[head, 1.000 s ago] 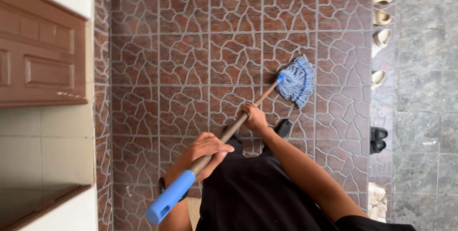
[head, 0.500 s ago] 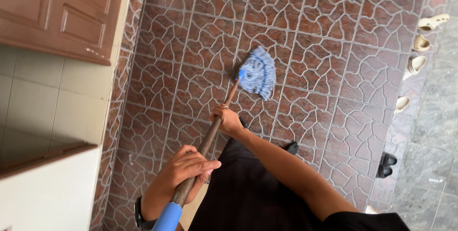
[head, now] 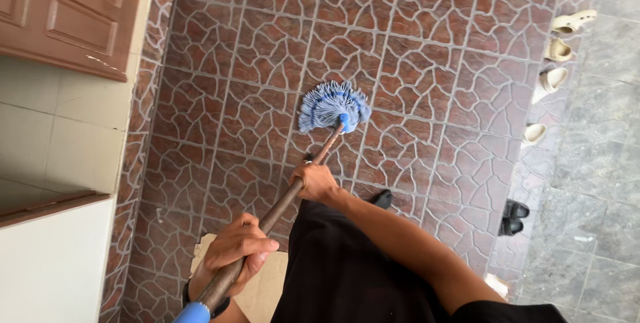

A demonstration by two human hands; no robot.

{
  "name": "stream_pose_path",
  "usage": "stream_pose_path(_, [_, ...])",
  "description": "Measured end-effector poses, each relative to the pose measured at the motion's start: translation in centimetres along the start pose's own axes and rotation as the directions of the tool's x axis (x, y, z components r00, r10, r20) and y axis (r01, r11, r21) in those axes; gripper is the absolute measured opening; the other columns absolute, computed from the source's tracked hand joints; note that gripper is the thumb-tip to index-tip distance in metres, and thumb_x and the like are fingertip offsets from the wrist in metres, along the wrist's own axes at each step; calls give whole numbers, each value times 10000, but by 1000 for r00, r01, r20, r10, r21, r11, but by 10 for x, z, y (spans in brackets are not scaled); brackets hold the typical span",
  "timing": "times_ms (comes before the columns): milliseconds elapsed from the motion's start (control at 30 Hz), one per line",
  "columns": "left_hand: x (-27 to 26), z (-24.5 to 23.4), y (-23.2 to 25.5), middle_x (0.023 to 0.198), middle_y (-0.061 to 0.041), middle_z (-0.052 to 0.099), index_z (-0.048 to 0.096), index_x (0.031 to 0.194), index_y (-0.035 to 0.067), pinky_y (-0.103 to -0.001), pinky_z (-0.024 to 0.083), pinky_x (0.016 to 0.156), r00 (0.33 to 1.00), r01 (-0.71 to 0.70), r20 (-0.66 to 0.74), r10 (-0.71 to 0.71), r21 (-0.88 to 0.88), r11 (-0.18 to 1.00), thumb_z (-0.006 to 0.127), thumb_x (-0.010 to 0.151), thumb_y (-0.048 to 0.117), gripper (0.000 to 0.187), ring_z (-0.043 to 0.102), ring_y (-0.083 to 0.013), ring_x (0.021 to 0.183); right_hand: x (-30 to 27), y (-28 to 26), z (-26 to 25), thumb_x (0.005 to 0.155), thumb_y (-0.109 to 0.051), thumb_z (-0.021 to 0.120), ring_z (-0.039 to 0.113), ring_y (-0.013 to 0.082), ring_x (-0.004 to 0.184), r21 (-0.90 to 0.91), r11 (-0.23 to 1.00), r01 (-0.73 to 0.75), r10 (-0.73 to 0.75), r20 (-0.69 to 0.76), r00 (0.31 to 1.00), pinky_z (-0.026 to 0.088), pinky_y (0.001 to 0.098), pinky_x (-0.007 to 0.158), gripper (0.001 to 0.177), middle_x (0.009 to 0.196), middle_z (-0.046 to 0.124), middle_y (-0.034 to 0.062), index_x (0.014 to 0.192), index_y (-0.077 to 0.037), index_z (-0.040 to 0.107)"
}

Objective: The person mops a tiled entryway floor using a mop, moving it across the surface in different directions.

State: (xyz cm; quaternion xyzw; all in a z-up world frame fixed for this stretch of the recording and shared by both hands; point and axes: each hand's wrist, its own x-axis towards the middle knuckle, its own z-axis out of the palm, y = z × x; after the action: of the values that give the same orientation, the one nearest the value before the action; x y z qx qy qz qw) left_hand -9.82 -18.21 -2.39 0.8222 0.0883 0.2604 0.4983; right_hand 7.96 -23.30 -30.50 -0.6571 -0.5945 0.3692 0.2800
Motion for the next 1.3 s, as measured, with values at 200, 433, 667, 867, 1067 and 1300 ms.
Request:
stream_pose_path(200, [6, 61, -15, 771, -6, 660, 679, 1091, 82, -374, 485, 779, 999, -31, 9, 32, -72, 997, 638, 967, 45, 135, 627, -148, 684, -59, 66, -22, 730, -289, 766, 721, 280, 849, -74, 996, -43, 37, -77, 996, 568, 442, 735, 144, 869, 739, 32, 844, -204, 742])
stream_pose_path(433, [36, 138, -36, 834, -46, 645, 684, 1076, 81, -375, 506, 830, 992, 7, 123, 15, -173, 985, 648, 966, 55, 119, 615, -226, 805, -131, 149, -58, 746, -301, 765, 730, 293, 789, -146, 944, -295, 266, -188, 945, 573, 442, 722, 117, 833, 749, 33, 821, -211, 757])
stream_pose_path(667, [56, 219, -84, 833, -47, 670, 689, 988, 78, -362, 473, 785, 963, 13, 263, 59, -264, 965, 650, 937, 51, 70, 581, -221, 748, -210, 220, -76, 690, -307, 786, 717, 327, 750, -63, 890, -452, 396, -386, 833, 568, 461, 692, 191, 822, 735, 81, 834, -186, 752])
stream_pose_path(867, [52, 239, -89, 820, -27, 658, 711, 1011, 70, -362, 493, 846, 940, 40, 329, 94, -379, 924, 657, 938, 20, 103, 613, -191, 805, -253, 234, -45, 735, -200, 740, 688, 355, 842, -60, 883, -465, 356, -559, 749, 558, 469, 714, 104, 853, 708, 88, 790, -124, 694])
stream_pose_path(1067, [33, 200, -75, 759, -26, 648, 737, 994, 52, -347, 476, 860, 926, 91, 374, 52, -355, 931, 687, 891, -39, 146, 592, -192, 751, -233, 202, -12, 642, -161, 786, 660, 361, 873, -8, 883, -469, 385, -558, 735, 538, 470, 742, 197, 846, 691, 113, 797, -88, 690])
stream_pose_path(1300, [8, 119, -50, 786, -69, 661, 722, 982, 42, -359, 469, 850, 939, 19, 335, 82, -289, 957, 656, 848, -80, 193, 611, -222, 780, -165, 153, 32, 724, -137, 777, 660, 363, 853, 47, 964, -261, 245, -540, 805, 528, 465, 779, 108, 813, 685, 119, 764, -92, 688])
